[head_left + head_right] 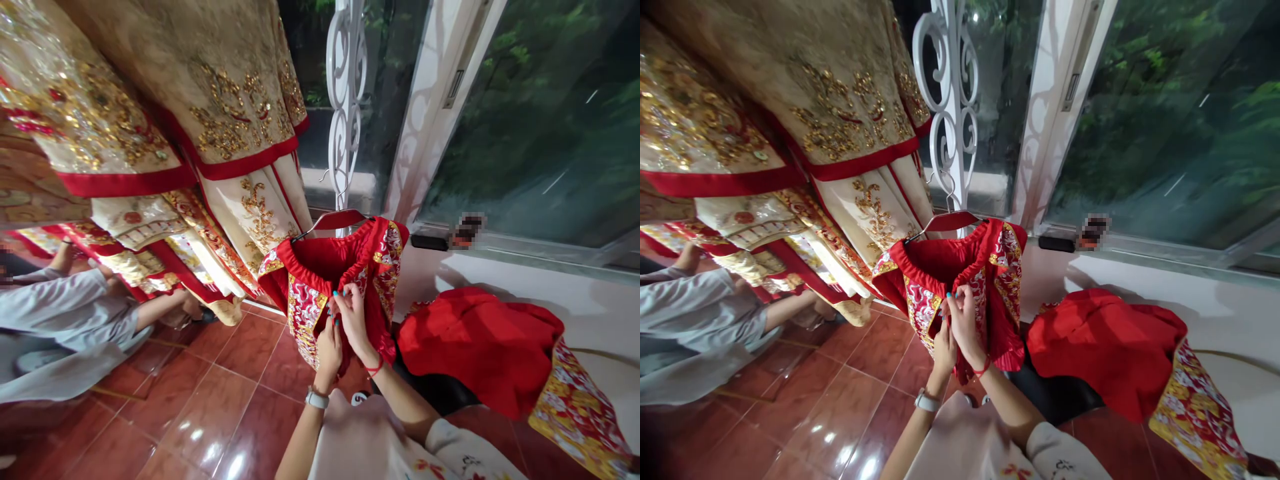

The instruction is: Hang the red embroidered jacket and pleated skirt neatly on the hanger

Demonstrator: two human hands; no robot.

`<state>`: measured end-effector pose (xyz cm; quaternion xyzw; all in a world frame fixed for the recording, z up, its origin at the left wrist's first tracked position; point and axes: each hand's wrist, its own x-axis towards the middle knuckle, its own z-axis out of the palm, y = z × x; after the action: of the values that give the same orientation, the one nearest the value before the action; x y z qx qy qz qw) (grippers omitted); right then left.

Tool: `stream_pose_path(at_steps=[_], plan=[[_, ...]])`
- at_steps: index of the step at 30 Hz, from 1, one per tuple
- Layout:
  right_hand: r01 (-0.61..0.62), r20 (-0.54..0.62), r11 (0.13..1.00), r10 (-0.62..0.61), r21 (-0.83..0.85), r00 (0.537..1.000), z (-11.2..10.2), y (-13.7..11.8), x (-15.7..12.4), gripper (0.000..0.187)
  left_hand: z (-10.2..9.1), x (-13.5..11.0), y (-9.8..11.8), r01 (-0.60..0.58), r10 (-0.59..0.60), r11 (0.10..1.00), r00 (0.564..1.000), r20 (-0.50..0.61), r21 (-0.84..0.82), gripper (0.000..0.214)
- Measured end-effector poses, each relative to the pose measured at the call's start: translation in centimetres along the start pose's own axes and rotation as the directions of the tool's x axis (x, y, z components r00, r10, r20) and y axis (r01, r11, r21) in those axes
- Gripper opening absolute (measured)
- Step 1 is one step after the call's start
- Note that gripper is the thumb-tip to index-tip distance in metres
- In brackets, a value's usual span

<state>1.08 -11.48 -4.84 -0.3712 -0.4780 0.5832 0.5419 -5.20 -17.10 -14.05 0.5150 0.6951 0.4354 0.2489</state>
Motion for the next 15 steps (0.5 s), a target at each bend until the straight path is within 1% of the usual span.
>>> stream_pose_path(at_steps=[1, 2, 3, 4, 5, 6, 7, 8, 9, 10, 11, 12, 13, 14, 15], plan=[[0.042, 0.007, 0.999, -0.042, -0.028, 0.999, -0.9, -0.5, 0.5, 0.027, -0.9, -0.1, 0.2, -0.027, 0.029, 0.999, 0.998, 0.047, -0.025, 0.038], [0.105, -0.028, 0.992, -0.107, -0.068, 0.994, -2.1, -1.1, 1.3, 0.027, -2.2, 0.0, 0.4, -0.057, 0.062, 0.997, 0.993, 0.105, -0.051, 0.036], [0.179, -0.092, 0.975, -0.192, -0.131, 0.977, -3.6, -1.7, 2.2, 0.027, -3.9, 0.1, 0.6, -0.082, 0.094, 0.994, 0.982, 0.164, -0.076, 0.036], [0.25, -0.173, 0.944, -0.289, -0.214, 0.942, -5.3, -2.3, 3.5, 0.027, -5.9, 0.6, 0.8, -0.102, 0.121, 0.99, 0.969, 0.216, -0.098, 0.036], [0.303, -0.252, 0.903, -0.383, -0.305, 0.889, -7.0, -2.9, 4.8, 0.027, -8.2, 1.3, 1.2, -0.109, 0.135, 0.987, 0.963, 0.234, -0.122, 0.036], [0.323, -0.283, 0.864, -0.444, -0.387, 0.85, -8.8, -3.2, 6.3, 0.028, -10.7, 2.3, 1.7, -0.121, 0.152, 0.982, 0.963, 0.221, -0.146, 0.038], [0.325, -0.263, 0.832, -0.472, -0.45, 0.842, -10.3, -3.5, 7.8, 0.03, -13.2, 3.7, 2.3, -0.148, 0.175, 0.976, 0.971, 0.163, -0.163, 0.04], [0.323, -0.213, 0.806, -0.474, -0.497, 0.855, -11.6, -3.6, 9.2, 0.032, -15.7, 5.4, 3.1, -0.197, 0.204, 0.965, 0.979, 0.026, -0.173, 0.043], [0.322, -0.158, 0.784, -0.465, -0.53, 0.871, -12.5, -3.6, 10.5, 0.035, -17.8, 7.4, 3.9, -0.254, 0.233, 0.954, 0.963, -0.137, -0.16, 0.042], [0.327, -0.123, 0.764, -0.465, -0.557, 0.877, -13.1, -3.5, 11.6, 0.037, -19.6, 9.6, 4.7, -0.297, 0.259, 0.949, 0.927, -0.272, -0.108, 0.037], [0.334, -0.121, 0.74, -0.486, -0.584, 0.865, -13.4, -3.3, 12.6, 0.038, -21.0, 11.8, 5.4, -0.316, 0.282, 0.947, 0.901, -0.328, -0.053, 0.036], [0.342, -0.141, 0.709, -0.526, -0.617, 0.839, -13.4, -3.1, 13.3, 0.039, -21.9, 14.0, 6.0, -0.316, 0.292, 0.948, 0.909, -0.296, -0.037, 0.039], [0.346, -0.171, 0.675, -0.576, -0.652, 0.8, -13.4, -3.0, 13.9, 0.04, -22.4, 15.9, 6.4, -0.31, 0.293, 0.949, 0.932, -0.214, -0.051, 0.043], [0.347, -0.198, 0.641, -0.622, -0.685, 0.758, -13.2, -2.9, 14.4, 0.041, -22.6, 17.6, 6.6, -0.289, 0.279, 0.955, 0.952, -0.125, -0.069, 0.047], [0.35, -0.21, 0.616, -0.653, -0.706, 0.727, -13.2, -2.9, 14.9, 0.041, -22.5, 18.9, 6.6, -0.267, 0.263, 0.96, 0.963, -0.059, -0.087, 0.049]])
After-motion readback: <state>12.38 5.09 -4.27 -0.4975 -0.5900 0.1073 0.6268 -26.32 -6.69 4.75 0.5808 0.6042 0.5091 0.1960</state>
